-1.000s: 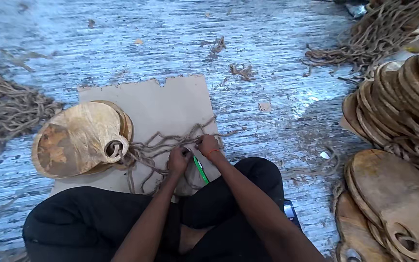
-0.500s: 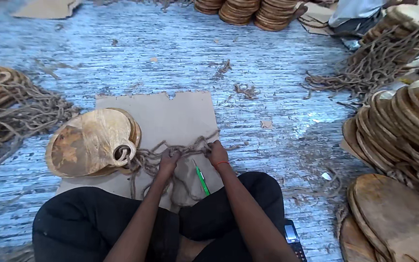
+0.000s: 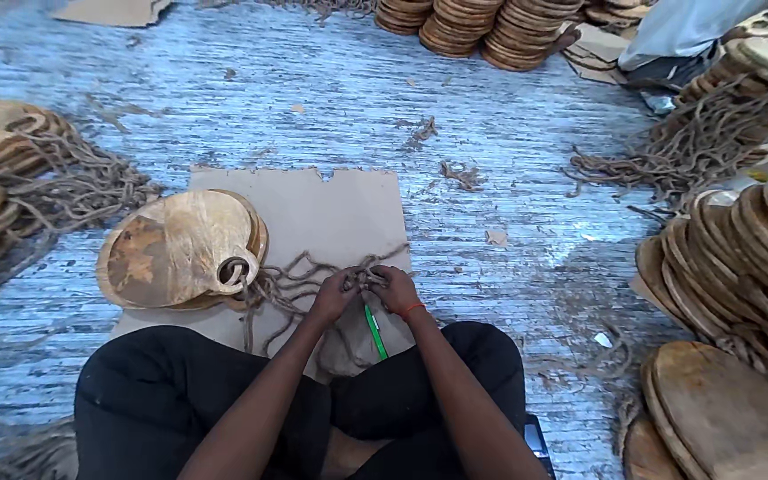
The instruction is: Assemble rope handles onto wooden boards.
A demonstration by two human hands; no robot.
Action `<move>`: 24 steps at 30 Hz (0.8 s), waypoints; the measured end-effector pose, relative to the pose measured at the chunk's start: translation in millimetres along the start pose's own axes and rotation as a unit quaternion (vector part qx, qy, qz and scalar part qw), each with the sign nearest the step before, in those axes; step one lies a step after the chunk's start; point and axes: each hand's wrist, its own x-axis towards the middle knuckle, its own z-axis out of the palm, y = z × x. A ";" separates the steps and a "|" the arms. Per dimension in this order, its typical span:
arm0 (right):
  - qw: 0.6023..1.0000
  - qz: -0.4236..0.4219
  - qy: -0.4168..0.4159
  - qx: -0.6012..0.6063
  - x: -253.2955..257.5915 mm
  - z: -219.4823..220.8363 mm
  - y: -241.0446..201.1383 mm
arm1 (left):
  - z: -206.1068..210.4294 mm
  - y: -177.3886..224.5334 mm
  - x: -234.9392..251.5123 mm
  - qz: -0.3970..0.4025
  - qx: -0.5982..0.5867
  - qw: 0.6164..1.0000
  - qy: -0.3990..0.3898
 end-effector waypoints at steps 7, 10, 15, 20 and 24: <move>0.998 0.004 -0.053 0.023 23.9 11.0 32.0 | -11.9 -8.7 0.5 0.019 0.153 0.988 -0.003; 0.997 -0.004 -0.061 0.040 23.5 10.1 35.6 | -19.6 -6.2 -3.3 -0.036 0.157 0.986 -0.045; 0.991 0.002 -0.128 0.031 23.3 11.7 37.0 | -10.9 -8.3 -12.7 -0.091 0.044 0.990 -0.098; 0.986 0.037 -0.146 0.073 21.1 11.6 40.6 | 1.7 -16.5 -15.4 -0.112 -0.017 0.992 -0.054; 0.983 0.060 -0.144 0.098 20.4 16.8 45.3 | 5.3 -15.5 -16.7 -0.132 0.014 0.990 -0.035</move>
